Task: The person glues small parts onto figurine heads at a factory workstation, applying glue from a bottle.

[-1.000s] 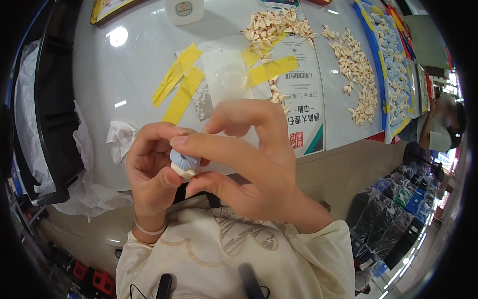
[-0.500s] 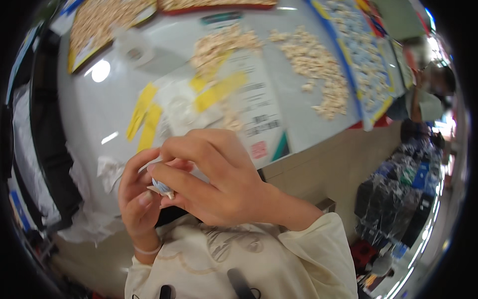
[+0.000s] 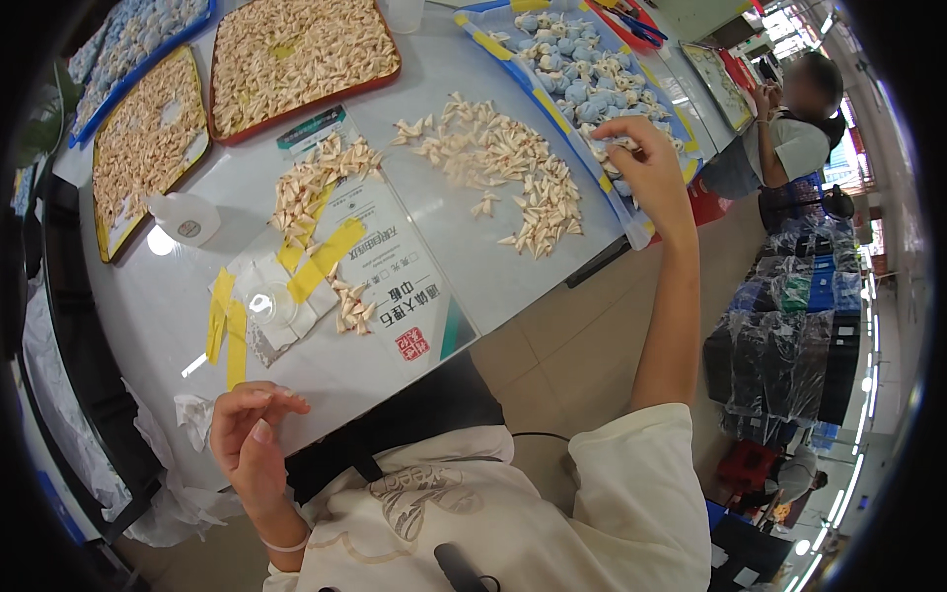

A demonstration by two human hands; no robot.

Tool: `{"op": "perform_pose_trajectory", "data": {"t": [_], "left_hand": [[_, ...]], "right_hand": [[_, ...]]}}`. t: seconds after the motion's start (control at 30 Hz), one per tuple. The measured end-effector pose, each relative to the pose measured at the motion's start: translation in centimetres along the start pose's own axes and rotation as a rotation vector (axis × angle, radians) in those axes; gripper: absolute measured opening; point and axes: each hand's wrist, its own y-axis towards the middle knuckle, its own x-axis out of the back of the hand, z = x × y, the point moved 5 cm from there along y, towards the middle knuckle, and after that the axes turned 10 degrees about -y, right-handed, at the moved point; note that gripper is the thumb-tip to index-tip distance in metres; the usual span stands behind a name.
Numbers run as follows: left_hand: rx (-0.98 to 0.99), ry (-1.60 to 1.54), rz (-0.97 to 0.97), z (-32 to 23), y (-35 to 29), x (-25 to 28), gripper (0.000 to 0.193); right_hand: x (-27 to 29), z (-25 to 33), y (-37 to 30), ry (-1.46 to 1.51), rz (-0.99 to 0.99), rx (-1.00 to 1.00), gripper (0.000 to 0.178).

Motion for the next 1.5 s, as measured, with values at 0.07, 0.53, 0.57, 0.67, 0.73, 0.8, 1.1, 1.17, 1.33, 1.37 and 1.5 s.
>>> {"op": "perform_pose_trajectory", "data": {"t": [0.07, 0.53, 0.57, 0.67, 0.73, 0.8, 1.1, 1.17, 1.33, 1.37, 1.5], "left_hand": [[-0.003, 0.075, -0.042, -0.4, -0.4, -0.1, 0.021], [0.122, 1.484, -0.432, -18.8, -5.1, 18.7, 0.041], [0.128, 1.488, -0.431, -18.7, -5.7, 19.6, 0.041], [0.281, 1.441, -0.346, -17.9, -6.4, 20.2, 0.055], [0.346, 1.485, -0.338, -17.8, -5.7, 19.6, 0.056], [0.416, 1.527, -0.336, -17.8, -5.5, 19.2, 0.056], [0.514, 1.378, -0.376, -18.3, -7.3, 21.0, 0.058], [0.299, 1.236, -0.474, -19.1, -7.9, 20.9, 0.049], [0.297, 1.084, -0.234, -19.0, -5.2, 14.6, 0.025], [0.241, 1.084, -0.284, -19.4, -5.3, 14.4, 0.019], [0.064, 1.077, -0.494, -19.8, -6.1, 15.3, 0.017]], "right_hand": [[0.5, 0.4, 0.0, -0.091, -0.034, 0.147, 0.018], [1.1, 7.9, -4.1, -0.429, -0.323, 0.307, 0.022], [0.3, 8.9, -4.1, -0.425, -0.318, 0.303, 0.022], [-3.0, 10.8, -4.3, -0.224, -0.028, 0.393, 0.019], [-5.4, 10.8, -4.0, -0.228, 0.125, 0.410, 0.016], [-6.5, 11.2, -3.9, -0.232, 0.146, 0.425, 0.015], [-8.3, 11.9, -3.7, -0.298, 0.186, 0.468, 0.013], [-8.3, 12.1, -3.8, -0.310, 0.165, 0.499, 0.012], [-7.2, 12.6, -4.4, 0.037, 0.064, 0.334, 0.007], [-7.5, 12.7, -4.7, 0.048, 0.071, 0.340, 0.007], [-7.9, 12.3, -6.4, 0.321, 0.085, 0.223, 0.010]]}}
